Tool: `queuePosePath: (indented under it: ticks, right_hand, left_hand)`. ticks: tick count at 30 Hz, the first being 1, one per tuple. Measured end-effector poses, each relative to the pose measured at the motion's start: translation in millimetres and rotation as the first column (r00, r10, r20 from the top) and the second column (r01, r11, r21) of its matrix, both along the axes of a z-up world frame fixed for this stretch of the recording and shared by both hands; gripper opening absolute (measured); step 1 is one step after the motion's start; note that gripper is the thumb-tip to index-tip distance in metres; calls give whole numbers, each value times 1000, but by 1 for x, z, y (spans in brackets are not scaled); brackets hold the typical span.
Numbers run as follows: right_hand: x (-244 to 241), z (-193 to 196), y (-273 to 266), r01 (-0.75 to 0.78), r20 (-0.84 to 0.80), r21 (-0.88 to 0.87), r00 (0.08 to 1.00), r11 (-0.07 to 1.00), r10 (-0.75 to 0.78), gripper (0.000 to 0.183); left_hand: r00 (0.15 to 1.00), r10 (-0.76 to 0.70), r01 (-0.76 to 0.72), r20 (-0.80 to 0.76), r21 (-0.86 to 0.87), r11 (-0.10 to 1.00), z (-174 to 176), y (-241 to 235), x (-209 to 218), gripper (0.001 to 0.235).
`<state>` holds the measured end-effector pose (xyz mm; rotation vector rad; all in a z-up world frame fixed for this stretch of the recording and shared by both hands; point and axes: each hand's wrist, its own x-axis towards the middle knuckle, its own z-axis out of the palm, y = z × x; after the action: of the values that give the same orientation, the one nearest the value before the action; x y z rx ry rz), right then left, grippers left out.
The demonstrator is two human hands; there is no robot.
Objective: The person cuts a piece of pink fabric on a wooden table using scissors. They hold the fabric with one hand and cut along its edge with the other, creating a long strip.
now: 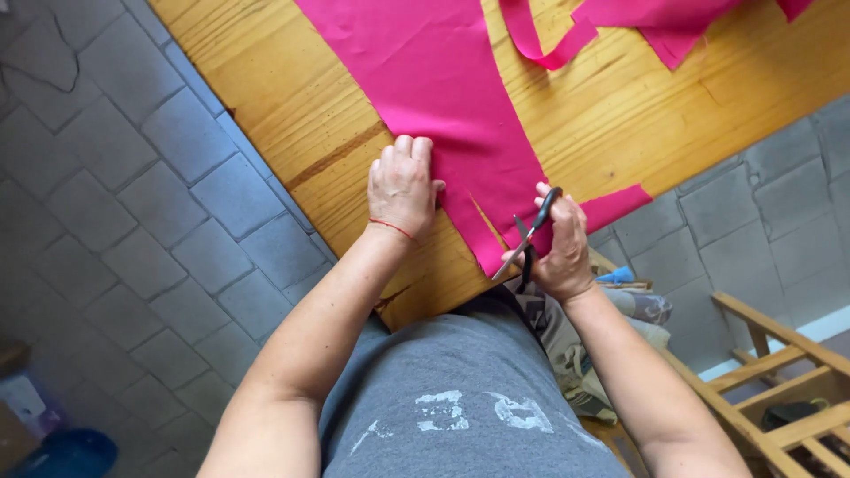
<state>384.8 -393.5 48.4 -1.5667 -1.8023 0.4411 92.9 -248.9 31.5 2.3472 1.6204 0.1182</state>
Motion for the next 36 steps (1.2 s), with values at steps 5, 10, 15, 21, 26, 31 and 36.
queuePosePath:
  ticks: [5,10,15,21,26,31,36]
  right_hand:
    - [3,-15,0,8,-64,-47,998,999,-11,109]
    - [-1,-8,1,51,-46,-89,997,995,-55,112]
    - [-15,4,7,110,-45,-145,992,983,-118,112]
    - [-20,11,11,119,-33,-139,992,983,-125,107]
    - [-24,3,4,125,80,-102,990,987,-117,107]
    - [-32,5,11,208,56,-112,978,972,-203,106]
    - [-76,33,17,262,93,-109,963,959,-252,99]
  left_hand:
    - [991,-26,49,133,-169,984,-2,15,-9,52]
    - [973,-131,172,191,-217,961,-10,30,-16,40]
    - [942,1,159,337,-447,880,17,63,-36,20]
    - [716,-14,398,698,-392,829,85,152,-91,48]
    - [710,74,279,701,-376,883,97,230,-149,34]
    - [783,67,208,618,-362,909,79,292,-178,29]
    - [806,33,263,591,-407,875,66,336,-186,28]
